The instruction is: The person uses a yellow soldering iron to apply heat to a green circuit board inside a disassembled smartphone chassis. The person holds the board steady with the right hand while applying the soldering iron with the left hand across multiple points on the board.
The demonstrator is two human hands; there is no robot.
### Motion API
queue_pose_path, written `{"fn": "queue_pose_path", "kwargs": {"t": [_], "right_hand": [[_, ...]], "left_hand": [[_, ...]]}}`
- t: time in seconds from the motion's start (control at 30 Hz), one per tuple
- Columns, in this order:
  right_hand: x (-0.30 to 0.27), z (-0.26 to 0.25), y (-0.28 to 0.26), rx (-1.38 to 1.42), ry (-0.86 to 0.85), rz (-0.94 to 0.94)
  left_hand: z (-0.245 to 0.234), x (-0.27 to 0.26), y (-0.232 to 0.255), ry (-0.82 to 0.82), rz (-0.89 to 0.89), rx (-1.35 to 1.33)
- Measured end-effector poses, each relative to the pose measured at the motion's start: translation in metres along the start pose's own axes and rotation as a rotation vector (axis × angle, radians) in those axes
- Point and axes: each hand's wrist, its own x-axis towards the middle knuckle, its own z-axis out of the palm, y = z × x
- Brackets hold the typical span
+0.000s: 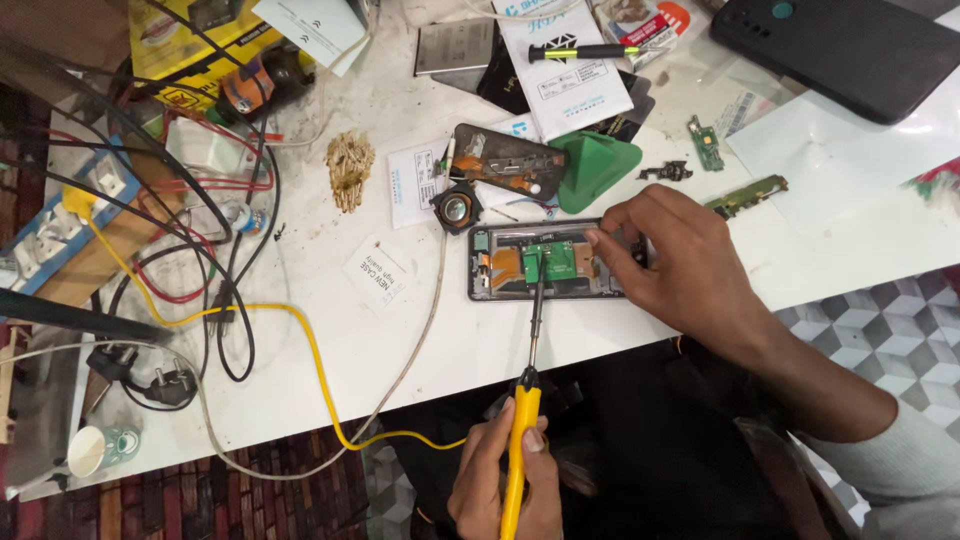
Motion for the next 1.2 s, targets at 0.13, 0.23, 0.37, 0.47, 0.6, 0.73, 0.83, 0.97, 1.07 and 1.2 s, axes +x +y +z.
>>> {"fn": "queue_pose_path", "kwargs": {"t": [0.13,0.23,0.37,0.47,0.6,0.73,0.83,0.97,1.07,1.2], "right_hand": [[-0.001,0.000,0.000,-0.005,0.001,-0.013],[0.000,0.000,0.001,-0.009,-0.005,-0.006],[-0.001,0.001,0.004,-0.026,-0.018,-0.011],[-0.001,0.002,0.006,-0.045,-0.024,-0.031],[-0.001,0.002,0.007,-0.052,-0.030,-0.027],[-0.002,0.002,0.005,-0.056,-0.007,-0.061],[-0.002,0.002,0.005,-0.060,-0.010,-0.061],[-0.002,0.002,0.005,-0.066,-0.005,-0.074],[-0.002,0.001,0.004,-0.066,-0.019,-0.055],[-0.002,0.001,0.003,-0.059,-0.006,-0.056]], "left_hand": [[0.003,-0.001,-0.003,0.001,0.014,-0.013],[0.006,0.000,-0.003,0.021,0.035,-0.013],[0.006,0.002,-0.002,0.008,0.048,-0.029],[0.006,0.002,-0.003,0.007,0.056,-0.024],[0.006,0.004,-0.003,-0.001,0.099,0.047],[0.006,0.006,0.000,-0.012,0.228,0.156],[0.007,0.007,0.003,-0.016,0.267,0.210],[0.007,0.007,0.008,-0.052,0.351,0.244],[0.005,0.007,0.009,-0.075,0.430,0.272],[0.005,0.010,0.005,-0.086,0.554,0.332]]}}
